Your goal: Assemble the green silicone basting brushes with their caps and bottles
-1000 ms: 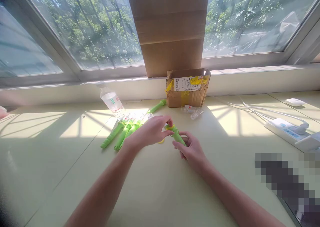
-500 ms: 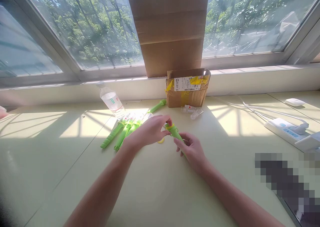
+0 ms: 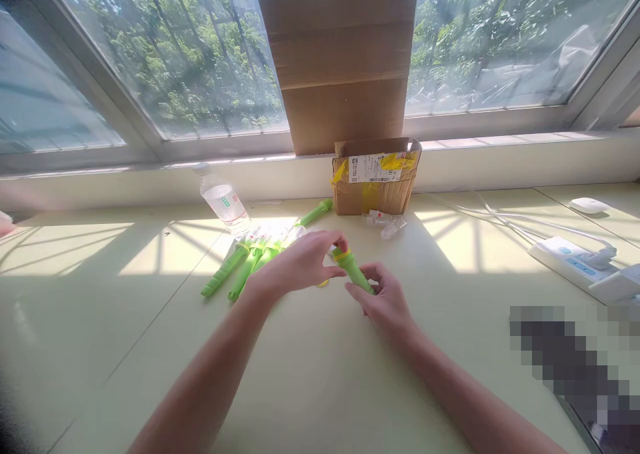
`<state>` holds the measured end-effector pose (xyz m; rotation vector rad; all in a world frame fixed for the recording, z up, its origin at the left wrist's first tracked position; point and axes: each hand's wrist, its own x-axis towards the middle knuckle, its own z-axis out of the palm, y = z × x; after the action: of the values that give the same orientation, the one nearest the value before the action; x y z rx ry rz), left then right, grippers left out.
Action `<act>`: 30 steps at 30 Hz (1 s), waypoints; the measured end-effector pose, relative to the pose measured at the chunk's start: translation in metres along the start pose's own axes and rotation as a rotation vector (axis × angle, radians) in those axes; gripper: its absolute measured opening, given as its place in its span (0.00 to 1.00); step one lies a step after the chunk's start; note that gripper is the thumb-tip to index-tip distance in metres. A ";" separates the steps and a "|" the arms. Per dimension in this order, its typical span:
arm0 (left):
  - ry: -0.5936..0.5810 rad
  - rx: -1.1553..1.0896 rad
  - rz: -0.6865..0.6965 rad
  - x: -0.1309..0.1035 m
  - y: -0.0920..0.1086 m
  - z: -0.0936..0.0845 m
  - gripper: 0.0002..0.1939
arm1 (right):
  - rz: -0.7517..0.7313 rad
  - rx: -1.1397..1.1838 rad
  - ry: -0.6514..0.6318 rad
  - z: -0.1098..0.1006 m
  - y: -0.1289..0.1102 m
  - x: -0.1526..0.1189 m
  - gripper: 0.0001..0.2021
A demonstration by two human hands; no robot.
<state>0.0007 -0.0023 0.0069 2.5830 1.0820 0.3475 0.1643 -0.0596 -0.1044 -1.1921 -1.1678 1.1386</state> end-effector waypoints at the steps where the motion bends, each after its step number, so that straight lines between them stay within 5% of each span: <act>1: 0.003 0.002 0.005 0.000 -0.001 0.001 0.10 | 0.007 0.011 -0.001 0.000 0.000 0.000 0.20; 17: 0.015 0.058 0.013 0.001 -0.005 0.004 0.04 | -0.073 -0.142 -0.062 0.001 0.003 0.000 0.16; 30: 0.031 0.093 0.016 0.002 0.000 0.005 0.05 | 0.011 -0.013 -0.013 0.001 0.001 0.000 0.16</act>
<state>0.0033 -0.0020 0.0021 2.6772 1.1141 0.3506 0.1630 -0.0591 -0.1058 -1.2037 -1.1809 1.1500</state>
